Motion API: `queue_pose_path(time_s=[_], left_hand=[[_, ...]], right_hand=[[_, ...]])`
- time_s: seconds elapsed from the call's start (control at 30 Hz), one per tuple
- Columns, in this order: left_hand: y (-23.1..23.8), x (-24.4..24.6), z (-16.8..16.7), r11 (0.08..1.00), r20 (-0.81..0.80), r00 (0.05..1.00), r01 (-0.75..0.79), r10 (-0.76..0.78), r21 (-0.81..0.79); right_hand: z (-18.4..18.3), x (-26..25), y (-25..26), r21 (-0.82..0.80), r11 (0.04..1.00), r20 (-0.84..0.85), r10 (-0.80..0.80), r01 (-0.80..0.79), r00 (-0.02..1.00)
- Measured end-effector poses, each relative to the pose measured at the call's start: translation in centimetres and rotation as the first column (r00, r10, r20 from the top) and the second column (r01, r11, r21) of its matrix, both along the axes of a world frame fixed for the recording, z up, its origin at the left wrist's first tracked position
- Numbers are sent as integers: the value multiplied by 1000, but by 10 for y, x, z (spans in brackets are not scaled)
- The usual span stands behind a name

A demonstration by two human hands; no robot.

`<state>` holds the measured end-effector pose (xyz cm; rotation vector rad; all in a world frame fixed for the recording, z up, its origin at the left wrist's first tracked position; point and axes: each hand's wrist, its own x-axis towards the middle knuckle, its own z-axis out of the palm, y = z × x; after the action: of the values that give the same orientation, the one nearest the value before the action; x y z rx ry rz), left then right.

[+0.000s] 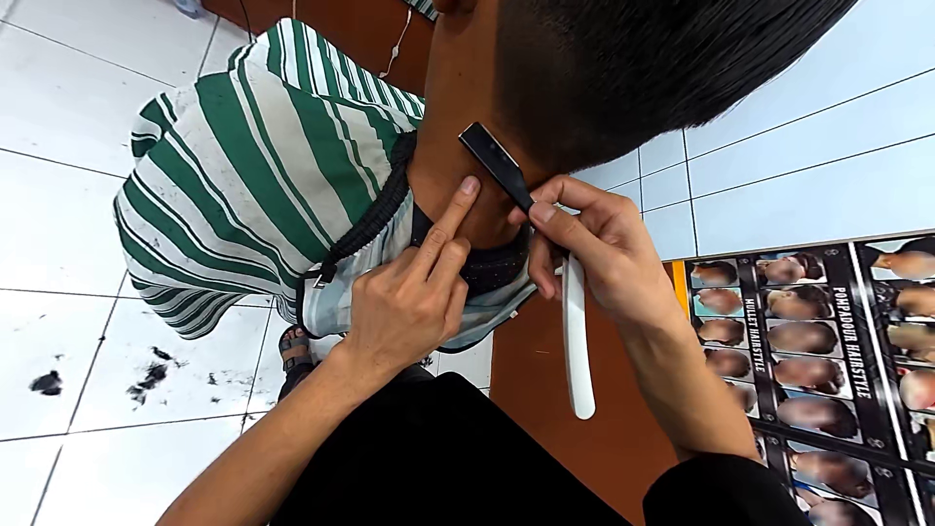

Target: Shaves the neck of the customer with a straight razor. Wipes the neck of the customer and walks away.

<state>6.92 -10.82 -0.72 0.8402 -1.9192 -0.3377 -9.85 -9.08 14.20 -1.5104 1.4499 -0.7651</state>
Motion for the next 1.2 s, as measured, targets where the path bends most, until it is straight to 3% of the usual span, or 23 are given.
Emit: queue_pose_path(time_s=[0.23,0.5,0.73,0.9,1.2], left_hand=[[1,-1,-1,999,-10,999,-32,32,-1],[0,-1,0,1000,-1,1000,-9,9,-4],[1,-1,-1,1000,-6,1000,-18,18,4],[5,3,10,998,23,999,23,-24,55],[-1,0,0,1000,-6,1000,0,0,0]], right_hand=[[-7,1,5,44,999,-27,3,-1,1000],[4,-2,3,-51,999,-26,-21,20,999],[-6,-1,6,11,1000,-42,-5,5,999],[5,-3,2,-61,998,-58,-10,6,998],[0,-3,3,-25,1000,-43,-8,7,999]])
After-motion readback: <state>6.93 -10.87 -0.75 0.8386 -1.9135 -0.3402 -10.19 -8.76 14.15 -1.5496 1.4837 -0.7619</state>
